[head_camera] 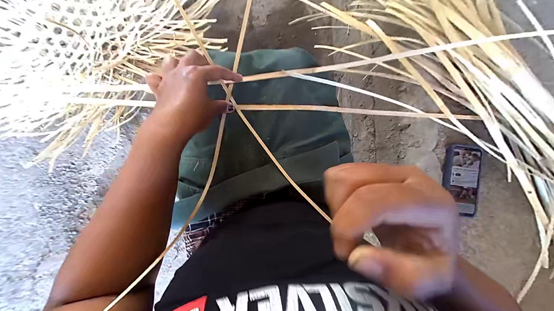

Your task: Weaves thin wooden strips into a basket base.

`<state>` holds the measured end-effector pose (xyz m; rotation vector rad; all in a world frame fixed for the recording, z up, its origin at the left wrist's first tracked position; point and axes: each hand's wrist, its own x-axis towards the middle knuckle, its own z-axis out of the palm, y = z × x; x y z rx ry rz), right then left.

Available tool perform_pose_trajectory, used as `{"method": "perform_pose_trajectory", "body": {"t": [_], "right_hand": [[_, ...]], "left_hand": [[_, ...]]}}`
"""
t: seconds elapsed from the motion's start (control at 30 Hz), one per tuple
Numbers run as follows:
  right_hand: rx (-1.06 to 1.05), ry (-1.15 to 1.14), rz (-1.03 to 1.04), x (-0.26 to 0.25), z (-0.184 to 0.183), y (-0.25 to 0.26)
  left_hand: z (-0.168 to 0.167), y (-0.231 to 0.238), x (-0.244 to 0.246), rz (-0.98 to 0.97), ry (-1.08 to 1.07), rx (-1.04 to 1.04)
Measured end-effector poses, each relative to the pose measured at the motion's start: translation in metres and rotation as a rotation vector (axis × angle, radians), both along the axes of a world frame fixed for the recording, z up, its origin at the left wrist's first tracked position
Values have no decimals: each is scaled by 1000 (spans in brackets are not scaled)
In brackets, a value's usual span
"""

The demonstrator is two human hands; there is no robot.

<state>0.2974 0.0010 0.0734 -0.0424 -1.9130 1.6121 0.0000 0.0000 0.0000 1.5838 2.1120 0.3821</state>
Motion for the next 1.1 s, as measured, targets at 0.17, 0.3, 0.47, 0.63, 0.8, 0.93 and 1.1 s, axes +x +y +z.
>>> {"method": "perform_pose_trajectory", "body": {"t": [0.17,0.3,0.47,0.63,0.8,0.93,1.1], "right_hand": [[-12,-362,-526,84,-121,-49],[163,-742,-944,145,-177,-132],[-543,-687,-974,185,-239,-203],[-1063,-639,-973,174,-254,-179],[-830,-1019,-1193,170,-259,-131],[-1059,-1292,-1075,178,-322,-88],[-988,-1626,-915,157,-386,-63]], "left_hand": [[-2,-4,-6,-55,-22,66],[-13,-5,-13,-162,2,106],[-43,1,-43,-258,-14,112],[-34,2,-33,-200,-85,52],[-31,4,-25,-228,-88,32],[-27,7,-18,-198,-60,-9],[-18,10,-11,-173,20,-63]]}}
